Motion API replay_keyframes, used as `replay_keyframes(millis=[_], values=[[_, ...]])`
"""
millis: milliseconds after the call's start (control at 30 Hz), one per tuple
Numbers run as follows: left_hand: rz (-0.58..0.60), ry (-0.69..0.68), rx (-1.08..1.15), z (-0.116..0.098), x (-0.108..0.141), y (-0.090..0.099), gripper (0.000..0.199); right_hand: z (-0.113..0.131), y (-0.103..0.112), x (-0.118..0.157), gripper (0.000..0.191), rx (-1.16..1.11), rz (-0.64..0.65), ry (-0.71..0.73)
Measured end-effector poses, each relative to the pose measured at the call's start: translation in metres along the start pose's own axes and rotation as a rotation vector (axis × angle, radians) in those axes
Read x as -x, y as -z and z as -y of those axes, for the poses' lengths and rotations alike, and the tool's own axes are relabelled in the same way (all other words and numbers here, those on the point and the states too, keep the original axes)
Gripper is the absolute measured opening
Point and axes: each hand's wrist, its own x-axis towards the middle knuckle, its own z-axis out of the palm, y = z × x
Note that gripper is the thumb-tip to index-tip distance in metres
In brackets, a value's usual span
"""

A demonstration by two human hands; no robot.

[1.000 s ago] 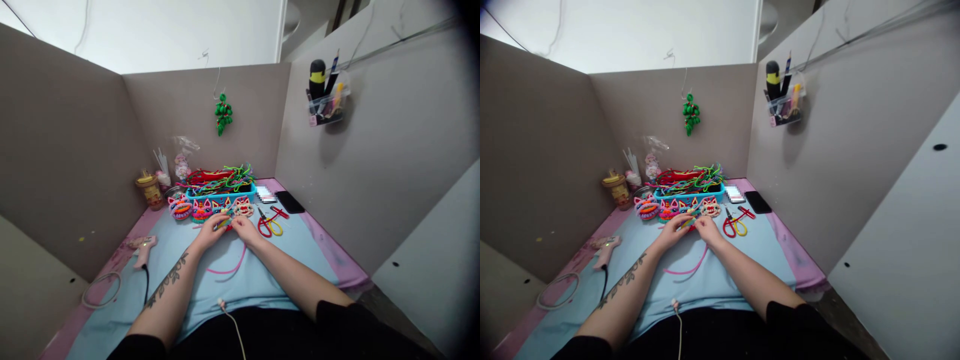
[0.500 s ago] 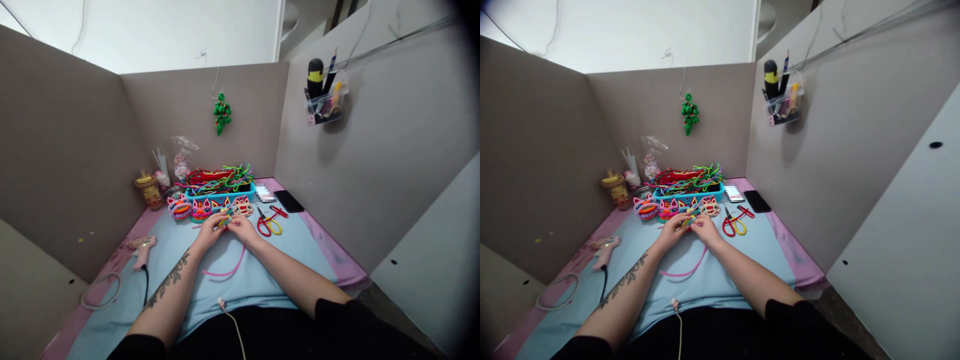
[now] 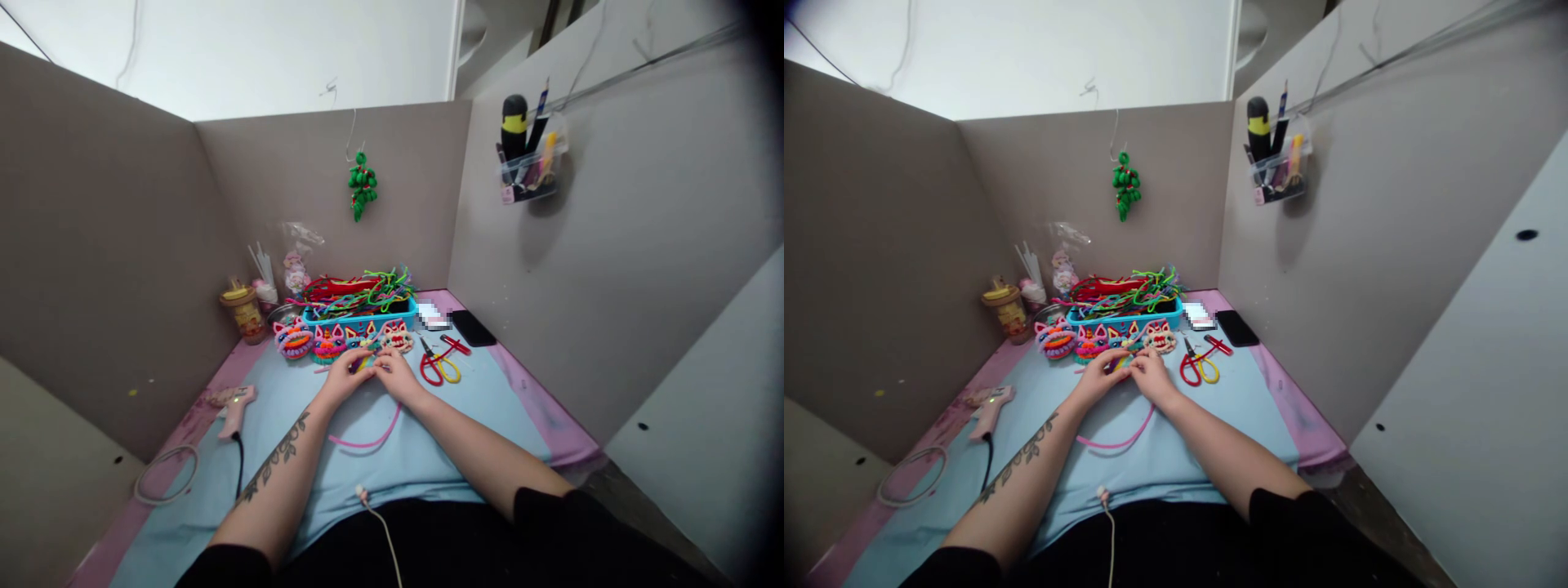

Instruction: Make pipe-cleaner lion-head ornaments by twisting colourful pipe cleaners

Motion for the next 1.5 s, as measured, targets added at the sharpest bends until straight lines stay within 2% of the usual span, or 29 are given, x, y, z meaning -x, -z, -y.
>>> replay_keyframes(millis=[100,200,400,567,967,1200,1500], values=[[0.092,0.059,0.118,0.0,0.0,0.004,0.059,0.003,0.003,-0.001,0.011,-0.083,0.03,0.004],[0.128,0.048,0.167,-0.001,0.001,0.008,0.07,0.007,0.006,0.0,0.012,-0.143,0.047,0.021],[0.065,-0.074,0.01,-0.003,0.0,0.011,0.063,0.013,0.008,0.001,0.015,-0.165,0.091,0.014],[0.061,-0.162,-0.083,0.0,-0.001,0.01,0.062,0.012,0.007,0.002,0.014,-0.148,0.092,-0.012],[0.042,-0.188,-0.158,0.004,-0.002,0.01,0.06,0.008,0.007,-0.001,0.006,-0.121,0.11,-0.027],[0.043,-0.193,-0.166,0.004,-0.001,0.009,0.057,0.004,0.005,-0.001,0.007,-0.034,0.032,0.007],[0.032,-0.179,-0.176,0.008,-0.001,0.007,0.056,-0.003,-0.001,-0.002,0.009,-0.041,-0.04,0.041]])
